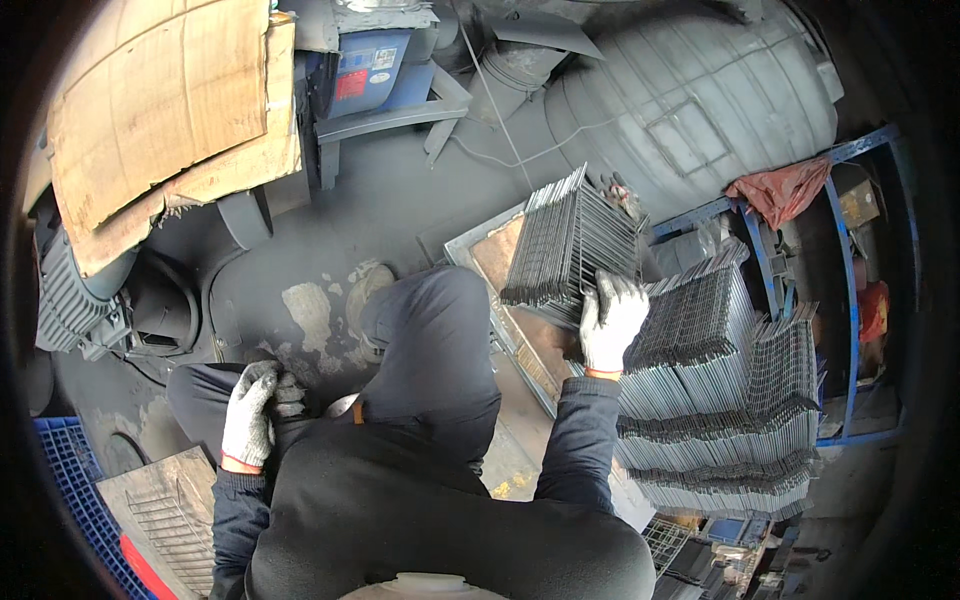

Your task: Inspecting and stacking metal wire grills or frames.

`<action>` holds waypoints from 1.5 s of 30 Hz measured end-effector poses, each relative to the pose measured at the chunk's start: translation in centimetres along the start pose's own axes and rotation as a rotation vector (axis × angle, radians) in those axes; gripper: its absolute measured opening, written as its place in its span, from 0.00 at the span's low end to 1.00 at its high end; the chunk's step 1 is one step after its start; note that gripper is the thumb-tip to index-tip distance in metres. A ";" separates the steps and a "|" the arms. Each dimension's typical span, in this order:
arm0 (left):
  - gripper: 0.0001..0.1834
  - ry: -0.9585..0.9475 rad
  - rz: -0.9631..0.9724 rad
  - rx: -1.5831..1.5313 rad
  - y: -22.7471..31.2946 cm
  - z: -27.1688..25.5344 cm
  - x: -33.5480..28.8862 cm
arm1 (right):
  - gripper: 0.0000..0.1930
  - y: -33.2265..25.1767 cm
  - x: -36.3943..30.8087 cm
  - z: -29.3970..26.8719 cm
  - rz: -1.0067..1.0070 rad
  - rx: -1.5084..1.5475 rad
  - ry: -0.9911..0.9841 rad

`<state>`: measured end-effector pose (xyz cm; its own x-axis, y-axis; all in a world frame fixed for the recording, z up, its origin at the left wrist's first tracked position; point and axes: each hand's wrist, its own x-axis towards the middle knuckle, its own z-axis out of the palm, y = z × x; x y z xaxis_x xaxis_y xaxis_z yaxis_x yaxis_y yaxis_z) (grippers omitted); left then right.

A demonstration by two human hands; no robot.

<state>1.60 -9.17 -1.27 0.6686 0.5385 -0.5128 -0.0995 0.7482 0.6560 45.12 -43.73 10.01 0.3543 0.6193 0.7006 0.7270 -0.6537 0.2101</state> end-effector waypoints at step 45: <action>0.11 1.128 0.817 1.685 16.3 -8.5 -19.1 | 0.23 -32.9 5.1 1.0 0.472 1.714 -0.544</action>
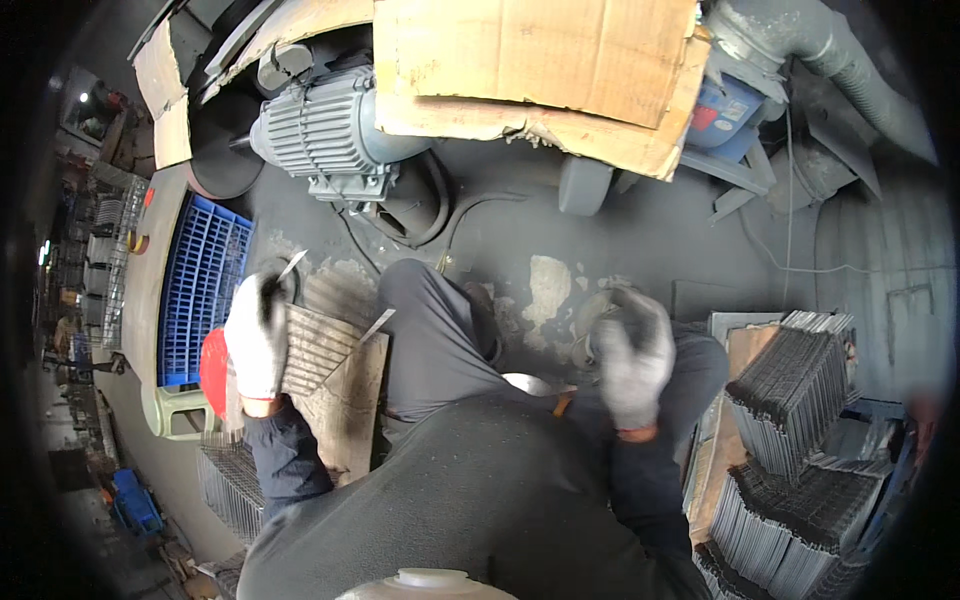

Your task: Inspecting and stacking metal wire grills or frames.

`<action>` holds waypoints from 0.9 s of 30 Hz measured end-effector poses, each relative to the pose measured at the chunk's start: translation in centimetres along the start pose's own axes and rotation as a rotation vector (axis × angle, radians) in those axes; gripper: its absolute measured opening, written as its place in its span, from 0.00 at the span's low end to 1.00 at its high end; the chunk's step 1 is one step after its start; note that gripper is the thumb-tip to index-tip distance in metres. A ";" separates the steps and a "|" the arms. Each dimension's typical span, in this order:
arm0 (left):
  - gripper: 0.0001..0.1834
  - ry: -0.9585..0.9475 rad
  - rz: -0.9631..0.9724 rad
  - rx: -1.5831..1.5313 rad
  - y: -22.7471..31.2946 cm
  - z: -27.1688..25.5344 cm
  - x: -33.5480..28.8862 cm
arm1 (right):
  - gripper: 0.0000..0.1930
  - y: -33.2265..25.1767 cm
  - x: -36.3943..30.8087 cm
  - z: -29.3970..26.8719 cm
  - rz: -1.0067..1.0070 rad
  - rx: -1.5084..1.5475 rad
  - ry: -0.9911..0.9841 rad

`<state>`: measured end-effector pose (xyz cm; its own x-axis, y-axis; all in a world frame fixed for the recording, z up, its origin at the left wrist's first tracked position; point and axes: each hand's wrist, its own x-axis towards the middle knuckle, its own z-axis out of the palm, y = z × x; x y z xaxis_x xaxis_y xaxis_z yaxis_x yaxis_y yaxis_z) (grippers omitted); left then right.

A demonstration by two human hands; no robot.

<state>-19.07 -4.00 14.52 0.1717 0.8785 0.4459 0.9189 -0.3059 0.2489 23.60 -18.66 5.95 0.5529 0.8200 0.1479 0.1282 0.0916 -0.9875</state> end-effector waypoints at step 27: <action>0.21 -0.945 -0.627 -1.463 19.5 24.2 -0.2 | 0.13 3.2 7.1 -5.7 0.559 0.240 0.123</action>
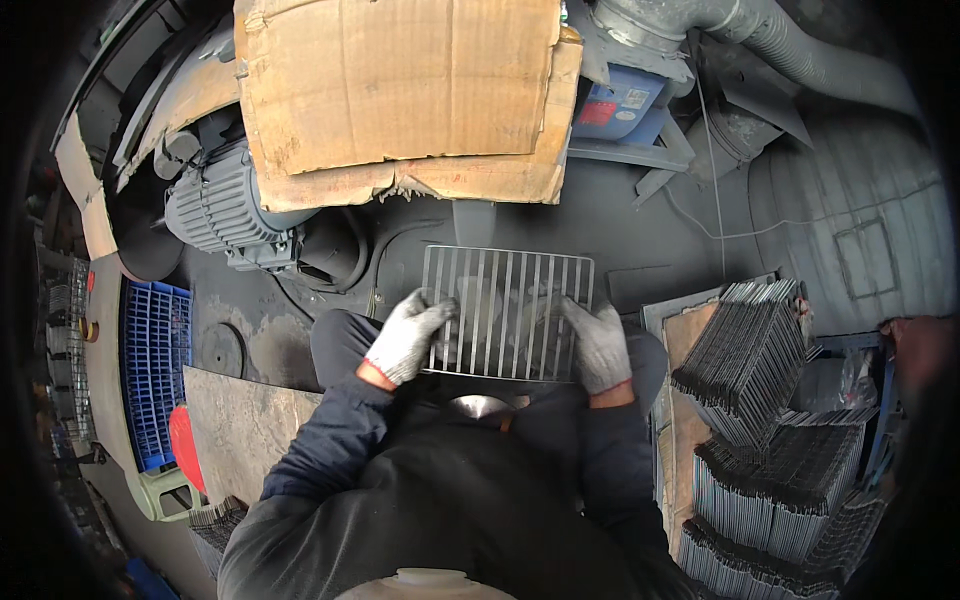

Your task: Inspecting and stacking metal wire grills or frames.

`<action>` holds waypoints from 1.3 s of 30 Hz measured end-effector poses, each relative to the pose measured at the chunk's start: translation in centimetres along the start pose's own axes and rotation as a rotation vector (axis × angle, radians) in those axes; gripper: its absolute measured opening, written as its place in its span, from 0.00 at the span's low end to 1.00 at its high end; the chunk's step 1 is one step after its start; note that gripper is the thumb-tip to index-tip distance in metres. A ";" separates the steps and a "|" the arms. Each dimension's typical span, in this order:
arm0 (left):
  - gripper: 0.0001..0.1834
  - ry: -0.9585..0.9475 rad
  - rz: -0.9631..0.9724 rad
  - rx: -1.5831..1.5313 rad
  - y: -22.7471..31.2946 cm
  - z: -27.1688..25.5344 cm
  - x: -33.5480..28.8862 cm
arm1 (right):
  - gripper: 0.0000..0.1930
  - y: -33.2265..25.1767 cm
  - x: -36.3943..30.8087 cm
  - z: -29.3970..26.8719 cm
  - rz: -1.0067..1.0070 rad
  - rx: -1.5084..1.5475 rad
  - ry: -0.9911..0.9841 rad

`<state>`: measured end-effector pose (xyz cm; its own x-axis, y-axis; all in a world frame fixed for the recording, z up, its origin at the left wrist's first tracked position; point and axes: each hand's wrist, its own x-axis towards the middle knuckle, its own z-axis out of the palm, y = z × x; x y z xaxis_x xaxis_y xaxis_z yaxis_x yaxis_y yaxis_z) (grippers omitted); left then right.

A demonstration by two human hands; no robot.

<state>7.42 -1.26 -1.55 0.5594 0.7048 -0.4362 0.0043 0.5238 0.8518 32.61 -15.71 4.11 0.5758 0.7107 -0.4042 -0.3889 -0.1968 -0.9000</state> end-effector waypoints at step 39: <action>0.14 0.131 -0.125 -0.191 2.1 -7.3 -2.8 | 0.09 5.5 4.3 7.7 0.014 -0.158 -0.191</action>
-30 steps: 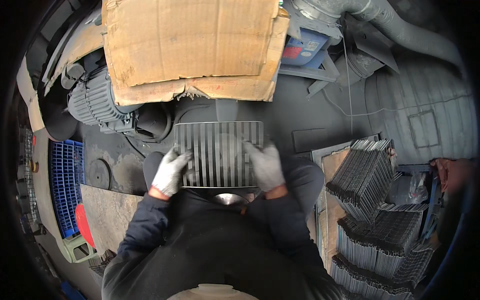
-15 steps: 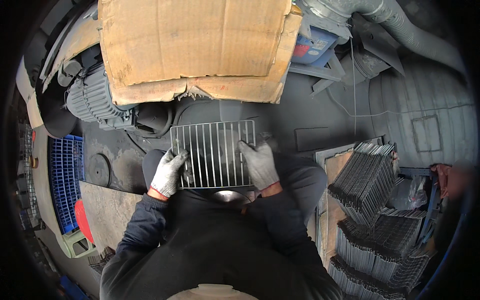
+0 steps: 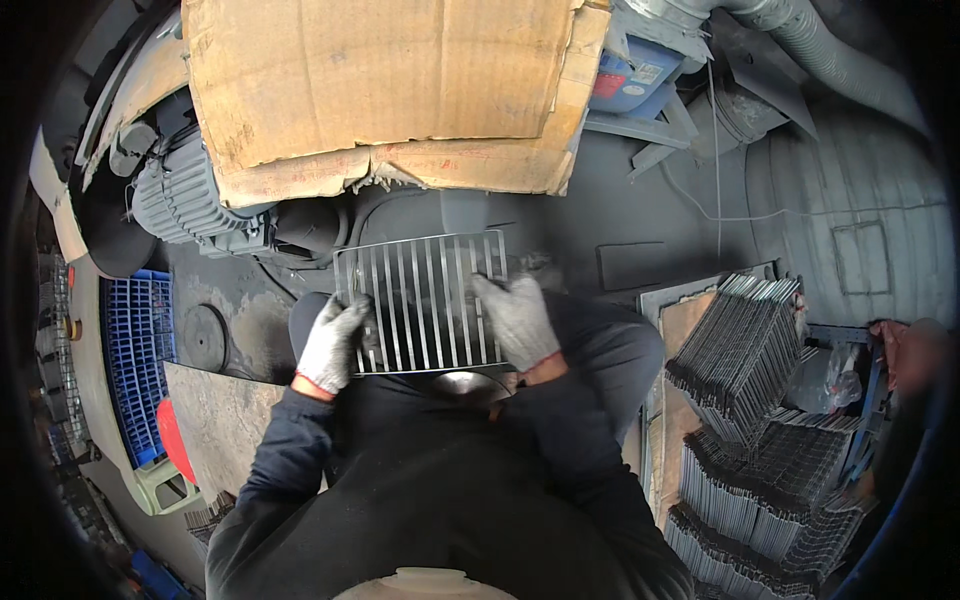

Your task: Inspecting and stacking metal wire grills or frames.

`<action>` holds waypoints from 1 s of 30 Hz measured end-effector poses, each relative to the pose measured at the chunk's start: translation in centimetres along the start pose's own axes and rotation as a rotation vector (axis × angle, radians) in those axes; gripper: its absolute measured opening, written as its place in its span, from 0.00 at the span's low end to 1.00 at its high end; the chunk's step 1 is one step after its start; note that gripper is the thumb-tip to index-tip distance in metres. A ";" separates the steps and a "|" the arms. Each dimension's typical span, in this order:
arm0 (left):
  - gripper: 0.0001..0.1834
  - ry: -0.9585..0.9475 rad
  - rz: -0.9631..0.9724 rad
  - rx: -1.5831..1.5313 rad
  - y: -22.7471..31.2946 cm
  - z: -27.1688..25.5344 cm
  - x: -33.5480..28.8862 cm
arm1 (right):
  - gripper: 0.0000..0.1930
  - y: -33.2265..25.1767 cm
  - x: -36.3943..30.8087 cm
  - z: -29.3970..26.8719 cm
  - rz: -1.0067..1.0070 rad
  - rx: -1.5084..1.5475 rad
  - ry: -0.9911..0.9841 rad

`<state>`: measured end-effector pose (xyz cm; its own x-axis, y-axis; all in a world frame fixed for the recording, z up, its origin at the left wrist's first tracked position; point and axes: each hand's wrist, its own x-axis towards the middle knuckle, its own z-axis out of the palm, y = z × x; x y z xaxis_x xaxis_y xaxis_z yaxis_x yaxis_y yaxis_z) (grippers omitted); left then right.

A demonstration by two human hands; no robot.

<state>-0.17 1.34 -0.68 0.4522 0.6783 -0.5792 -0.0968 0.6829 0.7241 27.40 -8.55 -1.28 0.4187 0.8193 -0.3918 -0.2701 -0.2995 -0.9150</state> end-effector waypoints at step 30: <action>0.18 -0.389 -0.157 -0.141 0.1 9.7 4.4 | 0.18 -5.2 -5.3 -10.8 -0.026 0.113 0.286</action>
<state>10.43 1.74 0.45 0.7688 0.4287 -0.4746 -0.1078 0.8184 0.5645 35.95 -16.58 4.50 0.6492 0.6506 -0.3940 -0.3440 -0.2108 -0.9150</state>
